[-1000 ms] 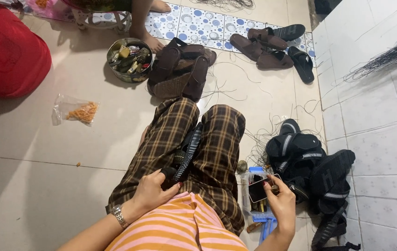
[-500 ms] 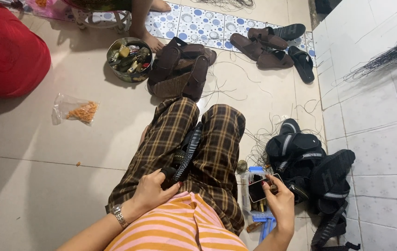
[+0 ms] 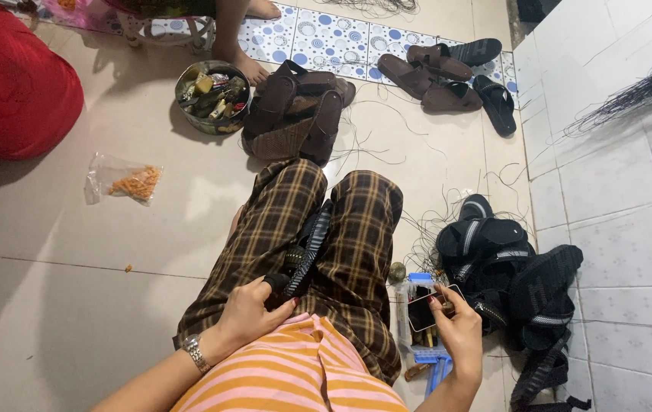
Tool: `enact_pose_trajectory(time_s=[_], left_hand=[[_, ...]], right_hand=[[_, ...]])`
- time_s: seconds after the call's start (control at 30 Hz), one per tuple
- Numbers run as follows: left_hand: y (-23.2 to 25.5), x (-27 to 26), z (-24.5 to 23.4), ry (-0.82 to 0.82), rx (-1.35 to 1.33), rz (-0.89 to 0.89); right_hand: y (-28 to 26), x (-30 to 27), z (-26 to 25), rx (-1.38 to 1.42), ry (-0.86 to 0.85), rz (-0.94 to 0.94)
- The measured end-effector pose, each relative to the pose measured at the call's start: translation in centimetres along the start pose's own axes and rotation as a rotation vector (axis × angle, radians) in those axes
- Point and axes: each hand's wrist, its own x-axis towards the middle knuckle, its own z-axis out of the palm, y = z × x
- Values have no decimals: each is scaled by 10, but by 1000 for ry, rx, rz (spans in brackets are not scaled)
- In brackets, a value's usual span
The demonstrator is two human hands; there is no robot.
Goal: Hand-sewing the sole of a black sandal to repair it.
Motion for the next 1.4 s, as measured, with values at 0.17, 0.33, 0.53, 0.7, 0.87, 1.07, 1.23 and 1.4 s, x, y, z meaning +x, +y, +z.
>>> enact_pose_trajectory(time_s=[0.17, 0.33, 0.53, 0.7, 0.87, 1.07, 1.23, 1.4], left_hand=[[3, 0, -3, -10, -10, -3], [3, 0, -2, -2, -7, -25], [4, 0, -4, -29, -8, -40], [10, 3, -9, -49, -1, -41], [13, 9, -5, -123, -33, -82], [9, 18, -63, -21, -307, -316], [49, -7, -146, -14, -376, 15], [61, 3, -149, 67, -79, 627]], right_hand=[[-8, -3, -2, -20, -6, 8], [-11, -4, -1, 8, -5, 10], [-11, -5, -1, -14, -10, -15], [-8, -2, 2, -15, -13, 5], [-16, -5, 2, -6, -30, -4], [-23, -4, 3, 131, -26, -21], [-42, -9, 4, 308, -67, -73], [-27, 11, 45, 1344, -277, 2]])
